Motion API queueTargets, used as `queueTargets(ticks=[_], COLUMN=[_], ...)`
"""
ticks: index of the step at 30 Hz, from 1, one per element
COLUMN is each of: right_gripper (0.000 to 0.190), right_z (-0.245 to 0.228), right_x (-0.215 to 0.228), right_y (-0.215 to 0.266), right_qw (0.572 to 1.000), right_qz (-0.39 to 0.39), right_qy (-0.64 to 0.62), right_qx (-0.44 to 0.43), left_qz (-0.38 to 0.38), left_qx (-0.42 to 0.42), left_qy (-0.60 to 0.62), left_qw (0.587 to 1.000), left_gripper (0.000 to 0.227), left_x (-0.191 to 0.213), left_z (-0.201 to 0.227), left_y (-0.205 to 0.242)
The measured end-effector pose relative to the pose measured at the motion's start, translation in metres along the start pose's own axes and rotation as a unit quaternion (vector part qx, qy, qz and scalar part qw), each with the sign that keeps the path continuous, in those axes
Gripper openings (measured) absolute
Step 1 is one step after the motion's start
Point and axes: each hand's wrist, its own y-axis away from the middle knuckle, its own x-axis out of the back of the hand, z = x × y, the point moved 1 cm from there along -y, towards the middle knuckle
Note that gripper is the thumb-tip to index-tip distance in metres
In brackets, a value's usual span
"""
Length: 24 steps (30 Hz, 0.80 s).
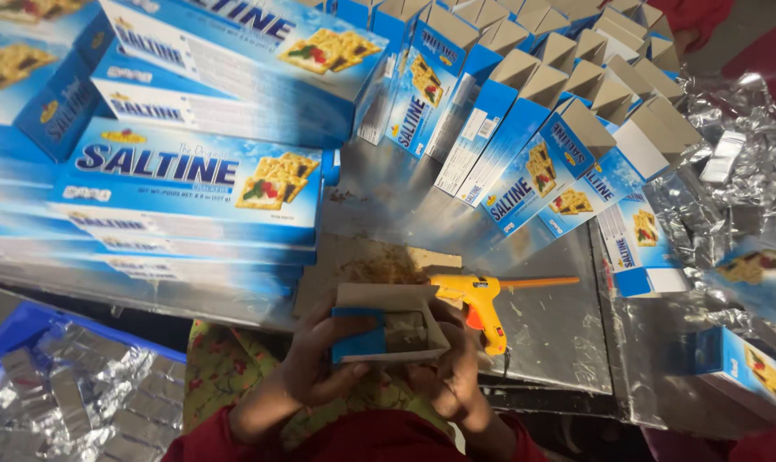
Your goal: The person uses a yellow hot glue gun to apply glue to the flaps of blue Saltine cracker boxes and then closes them. They repeatedly pick up boxes, apply glue, and place the sealed boxes into a stack on the table.
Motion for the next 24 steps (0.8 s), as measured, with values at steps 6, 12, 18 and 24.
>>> queueTargets(ticks=[6,12,18,24], right_gripper=[0.059,0.046,0.050,0.048], right_z=[-0.001,-0.032,-0.001,0.035], right_x=[-0.006,-0.006,0.033,0.092], right_y=[0.025,0.022,0.001,0.027], right_qw=[0.944,0.913,0.952,0.819], right_qz=[0.021,0.204,0.226,0.124], right_qy=[-0.317,-0.226,-0.096,0.293], right_qx=[-0.084,-0.272,-0.181,-0.477], left_qz=[-0.049,-0.045,-0.032,0.019], left_qx=[0.079,0.068,-0.013,0.015], left_qy=[0.021,-0.043,-0.148,-0.062], left_qw=[0.995,0.996,0.988,0.998], left_gripper=[0.043,0.038,0.052,0.048], left_x=[-0.010,-0.021,-0.015,-0.005], left_z=[0.050,0.057,0.037,0.036], left_y=[-0.028,-0.025,-0.015,-0.010])
